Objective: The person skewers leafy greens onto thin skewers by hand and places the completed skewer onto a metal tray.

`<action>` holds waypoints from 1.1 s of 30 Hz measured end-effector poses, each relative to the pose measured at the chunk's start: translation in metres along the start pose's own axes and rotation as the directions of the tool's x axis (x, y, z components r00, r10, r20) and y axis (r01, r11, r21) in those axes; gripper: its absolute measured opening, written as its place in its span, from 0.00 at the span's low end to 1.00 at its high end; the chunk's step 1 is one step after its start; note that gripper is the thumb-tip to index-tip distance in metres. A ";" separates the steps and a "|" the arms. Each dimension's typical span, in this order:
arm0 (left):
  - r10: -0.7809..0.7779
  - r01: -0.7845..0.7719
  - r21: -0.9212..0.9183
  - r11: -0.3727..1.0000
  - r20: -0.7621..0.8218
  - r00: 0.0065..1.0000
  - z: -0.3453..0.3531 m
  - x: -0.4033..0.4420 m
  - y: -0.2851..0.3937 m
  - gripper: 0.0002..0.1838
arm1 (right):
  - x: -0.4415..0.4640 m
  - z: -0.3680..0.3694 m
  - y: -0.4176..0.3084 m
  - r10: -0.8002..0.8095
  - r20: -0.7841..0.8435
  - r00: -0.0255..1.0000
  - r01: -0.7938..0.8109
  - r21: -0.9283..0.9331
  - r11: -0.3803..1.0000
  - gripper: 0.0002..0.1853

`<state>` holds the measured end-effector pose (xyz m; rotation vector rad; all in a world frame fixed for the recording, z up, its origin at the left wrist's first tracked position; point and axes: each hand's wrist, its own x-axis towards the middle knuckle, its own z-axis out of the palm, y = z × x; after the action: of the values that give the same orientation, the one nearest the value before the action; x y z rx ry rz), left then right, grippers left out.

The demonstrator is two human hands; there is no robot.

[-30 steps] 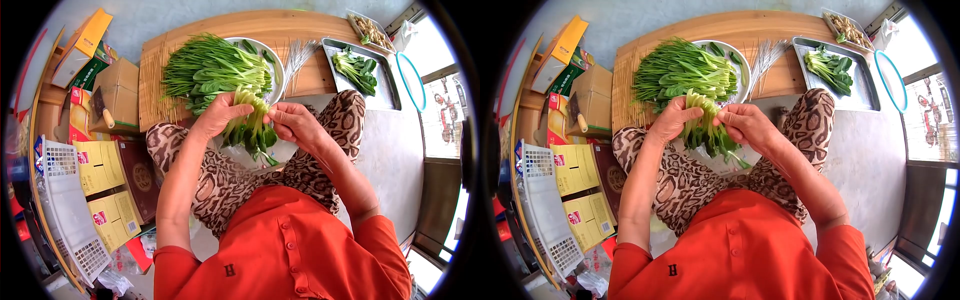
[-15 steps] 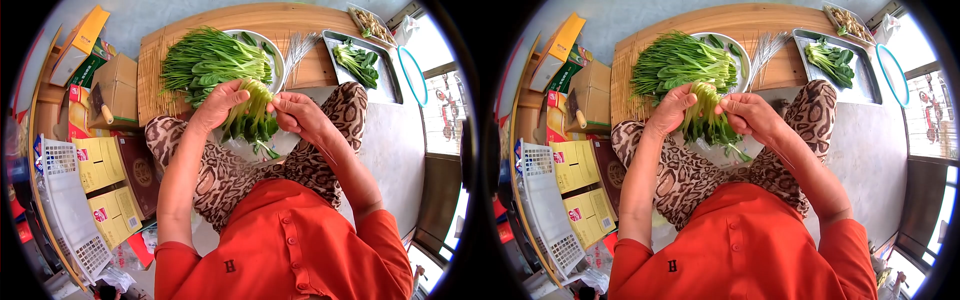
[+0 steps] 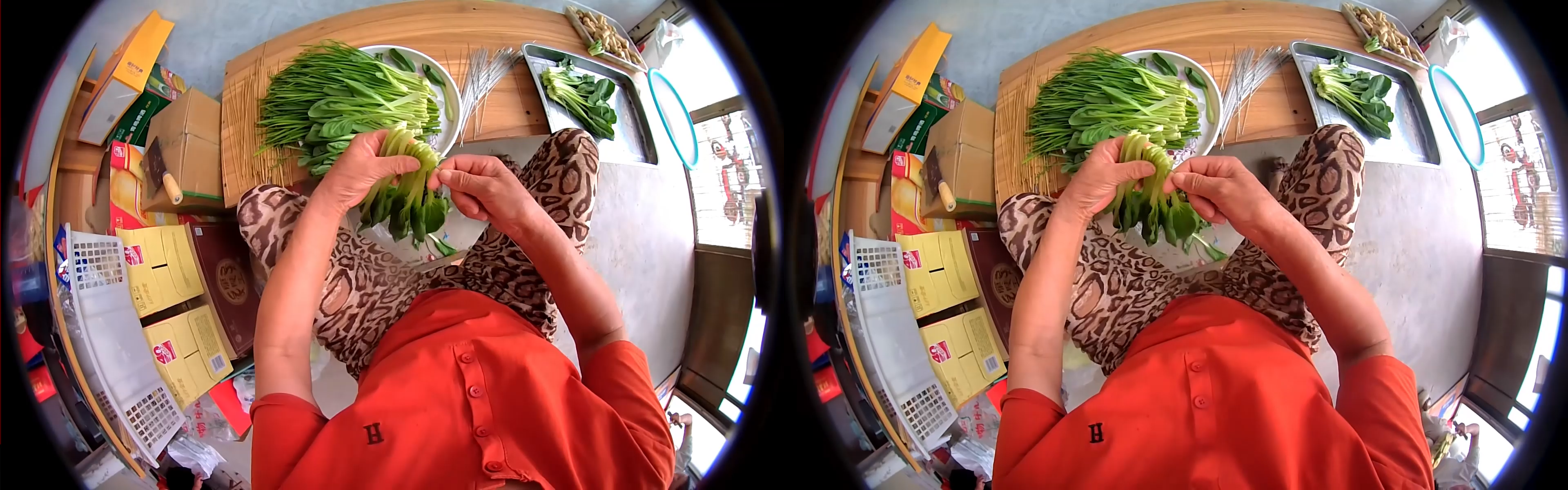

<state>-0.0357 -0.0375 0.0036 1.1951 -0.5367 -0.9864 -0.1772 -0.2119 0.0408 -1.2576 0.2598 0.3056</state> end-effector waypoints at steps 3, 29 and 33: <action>-0.009 0.009 0.025 1.000 0.014 1.000 0.001 0.004 0.000 0.11 | 0.000 -0.005 0.001 -0.002 0.006 1.000 0.001 0.016 1.000 0.12; -0.027 0.046 -0.086 0.995 0.207 0.978 0.023 0.023 0.006 0.10 | -0.007 -0.024 0.000 -0.015 -0.006 1.000 0.015 0.068 0.998 0.13; -0.010 0.024 -0.073 0.997 0.195 0.981 0.024 0.025 0.002 0.11 | -0.007 -0.026 0.002 -0.013 0.009 1.000 0.013 0.087 0.996 0.13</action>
<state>-0.0419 -0.0717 0.0092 1.0434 -0.6390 -1.1361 -0.1846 -0.2371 0.0340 -1.1715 0.2542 0.2862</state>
